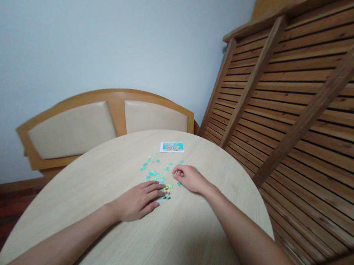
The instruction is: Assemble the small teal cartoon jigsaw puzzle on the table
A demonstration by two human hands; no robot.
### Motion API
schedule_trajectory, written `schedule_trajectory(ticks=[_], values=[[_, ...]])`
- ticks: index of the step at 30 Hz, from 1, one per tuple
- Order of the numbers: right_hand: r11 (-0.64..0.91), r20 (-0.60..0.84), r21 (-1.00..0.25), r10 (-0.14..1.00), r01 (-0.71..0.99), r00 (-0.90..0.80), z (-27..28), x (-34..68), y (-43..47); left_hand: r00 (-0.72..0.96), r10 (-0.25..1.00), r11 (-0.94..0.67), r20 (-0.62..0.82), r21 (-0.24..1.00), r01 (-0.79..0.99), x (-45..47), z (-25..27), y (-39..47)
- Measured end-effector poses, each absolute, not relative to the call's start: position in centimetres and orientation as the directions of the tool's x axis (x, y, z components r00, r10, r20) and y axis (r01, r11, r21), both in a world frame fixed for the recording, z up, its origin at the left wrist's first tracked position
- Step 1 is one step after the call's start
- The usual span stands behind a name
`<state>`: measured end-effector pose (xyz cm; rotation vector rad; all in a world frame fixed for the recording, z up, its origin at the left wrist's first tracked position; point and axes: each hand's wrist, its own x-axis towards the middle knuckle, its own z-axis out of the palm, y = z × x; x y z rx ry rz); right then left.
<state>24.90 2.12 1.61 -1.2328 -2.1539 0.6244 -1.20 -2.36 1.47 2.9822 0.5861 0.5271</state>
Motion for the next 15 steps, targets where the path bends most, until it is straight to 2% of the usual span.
schedule_trajectory(ticks=[10,15], values=[[0.314,0.119,-0.813,0.914,0.49,-0.388,2.21,24.79,1.98,0.871,0.381,-0.924,0.31,0.107,0.366,-1.14,1.45,-2.31],[0.168,-0.002,-0.882,0.933,0.44,-0.36,2.39,24.64,2.04,0.87,0.385,-0.923,0.307,0.11,0.37,-1.17,1.47,-2.36]])
